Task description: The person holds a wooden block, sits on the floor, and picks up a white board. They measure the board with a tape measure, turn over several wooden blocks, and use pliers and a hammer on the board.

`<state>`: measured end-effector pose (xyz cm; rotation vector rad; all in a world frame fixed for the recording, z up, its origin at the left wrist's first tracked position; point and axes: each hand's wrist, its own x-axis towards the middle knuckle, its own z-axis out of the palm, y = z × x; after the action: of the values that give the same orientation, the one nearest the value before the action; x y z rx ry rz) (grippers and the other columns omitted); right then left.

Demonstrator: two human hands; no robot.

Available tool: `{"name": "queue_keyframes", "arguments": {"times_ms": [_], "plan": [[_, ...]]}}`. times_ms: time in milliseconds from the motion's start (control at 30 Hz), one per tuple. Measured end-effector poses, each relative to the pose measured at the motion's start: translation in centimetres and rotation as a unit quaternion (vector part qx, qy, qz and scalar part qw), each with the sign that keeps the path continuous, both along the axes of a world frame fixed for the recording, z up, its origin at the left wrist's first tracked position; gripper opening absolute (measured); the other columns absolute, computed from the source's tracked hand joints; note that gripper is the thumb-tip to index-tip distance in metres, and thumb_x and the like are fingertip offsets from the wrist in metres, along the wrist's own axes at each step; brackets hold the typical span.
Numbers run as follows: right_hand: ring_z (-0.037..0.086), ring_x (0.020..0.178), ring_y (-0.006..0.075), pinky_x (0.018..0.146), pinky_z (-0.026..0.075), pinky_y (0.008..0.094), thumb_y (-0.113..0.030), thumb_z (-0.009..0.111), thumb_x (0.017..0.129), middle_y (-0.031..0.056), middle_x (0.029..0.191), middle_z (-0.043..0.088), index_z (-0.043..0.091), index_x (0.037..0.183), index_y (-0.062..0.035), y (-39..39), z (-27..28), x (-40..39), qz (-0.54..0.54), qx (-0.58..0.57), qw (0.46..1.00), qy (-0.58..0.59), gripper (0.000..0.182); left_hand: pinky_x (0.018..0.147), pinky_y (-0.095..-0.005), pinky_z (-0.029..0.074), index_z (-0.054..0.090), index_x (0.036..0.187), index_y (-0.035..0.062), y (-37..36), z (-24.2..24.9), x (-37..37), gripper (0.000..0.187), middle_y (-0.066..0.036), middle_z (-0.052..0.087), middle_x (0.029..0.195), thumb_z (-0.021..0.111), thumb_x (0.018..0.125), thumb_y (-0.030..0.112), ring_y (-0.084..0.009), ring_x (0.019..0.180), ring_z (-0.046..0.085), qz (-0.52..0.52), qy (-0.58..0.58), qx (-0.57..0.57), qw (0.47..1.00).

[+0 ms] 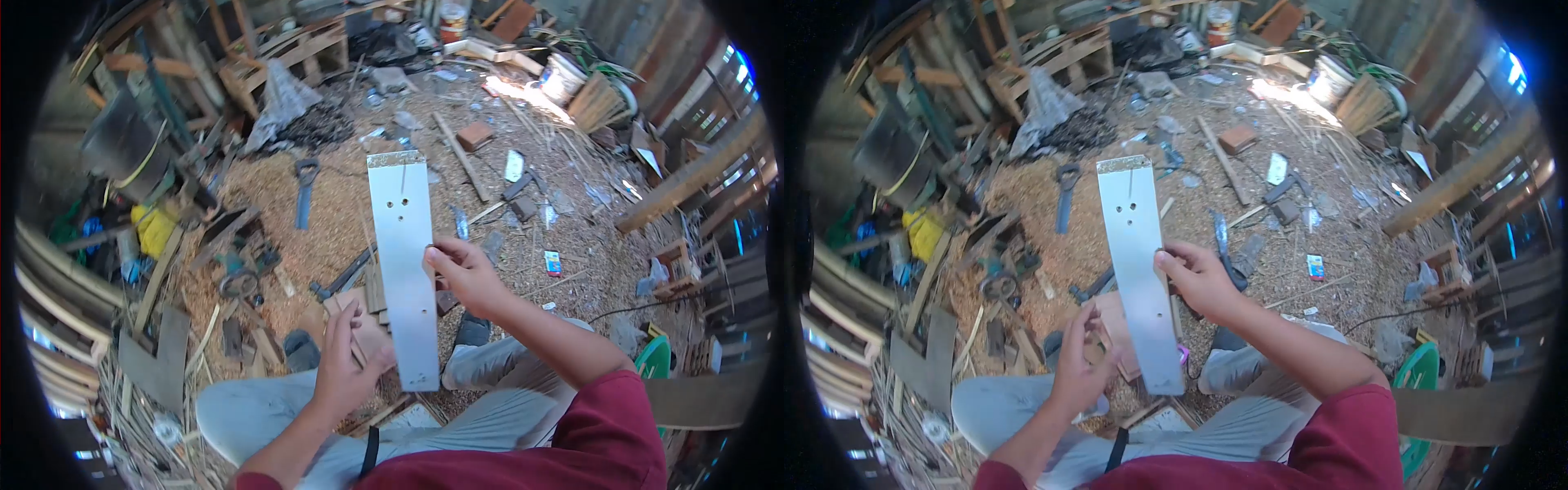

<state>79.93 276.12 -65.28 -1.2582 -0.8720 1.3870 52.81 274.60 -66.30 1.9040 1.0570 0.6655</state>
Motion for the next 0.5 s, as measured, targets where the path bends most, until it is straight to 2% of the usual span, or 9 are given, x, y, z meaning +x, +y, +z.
{"name": "queue_keyframes", "arguments": {"times_ms": [67,100,233,333,367,500], "plan": [[0.066,0.101,0.0105,0.088,0.057,0.0338,-0.021,0.063,0.107,0.0043,0.116,0.07,0.064,0.132,-0.0024,-0.4,-0.6,-0.3,0.042,0.019,0.998,-0.042,0.031,0.106,-0.0389,0.046,0.036,0.157,0.0035,0.4,-0.6,-0.3,0.074,-0.014,0.052,0.142,0.073,0.094,0.011,-0.0249,0.125,0.054,0.022,-0.066,-0.07,0.995],[0.064,0.104,0.0101,0.089,0.055,0.031,-0.013,0.068,0.103,0.0044,0.113,0.069,0.062,0.13,-0.001,-0.6,-0.5,-0.6,0.057,0.058,0.996,-0.044,0.03,0.106,-0.0358,0.046,0.039,0.155,0.0016,0.5,-0.3,0.0,0.062,-0.012,0.055,0.14,0.067,0.1,0.009,-0.0208,0.124,0.056,0.031,-0.1,-0.078,0.991],[0.064,0.101,0.0082,0.087,0.051,0.0245,-0.006,0.069,0.1,0.0021,0.107,0.066,0.058,0.121,-0.002,-1.9,0.1,-2.4,0.056,0.089,0.994,-0.031,0.023,0.097,-0.0324,0.05,0.051,0.141,-0.0003,0.8,0.3,0.8,0.045,-0.009,0.065,0.125,0.068,0.102,0.013,-0.0168,0.114,0.063,0.075,-0.242,-0.194,0.948],[0.063,0.1,0.0076,0.087,0.051,0.0248,-0.006,0.068,0.101,0.0017,0.104,0.065,0.059,0.116,-0.0021,-2.8,0.2,-2.8,0.084,0.112,0.989,-0.043,0.017,0.097,-0.0331,0.052,0.054,0.136,-0.0002,0.6,0.6,0.9,0.04,-0.009,0.068,0.12,0.07,0.101,0.013,-0.0161,0.109,0.066,0.098,-0.258,-0.221,0.936],[0.063,0.1,0.0076,0.086,0.051,0.025,-0.006,0.067,0.101,0.0015,0.103,0.064,0.059,0.114,-0.0021,-3.0,0.3,-2.8,0.089,0.105,0.989,-0.048,0.016,0.096,-0.0335,0.053,0.059,0.129,-0.0013,0.5,0.6,1.0,0.034,-0.01,0.07,0.117,0.072,0.1,0.012,-0.0158,0.107,0.067,0.104,-0.264,-0.216,0.934],[0.062,0.098,0.0076,0.086,0.051,0.026,-0.006,0.067,0.102,0.0013,0.1,0.064,0.06,0.11,-0.002,-3.3,0.5,-3.2,0.08,0.1,0.99,-0.058,0.011,0.088,-0.0322,0.057,0.062,0.121,-0.0035,0.5,1.7,1.1,0.03,-0.01,0.073,0.11,0.074,0.1,0.015,-0.0158,0.1,0.07,0.099,-0.233,-0.226,0.941]]}}
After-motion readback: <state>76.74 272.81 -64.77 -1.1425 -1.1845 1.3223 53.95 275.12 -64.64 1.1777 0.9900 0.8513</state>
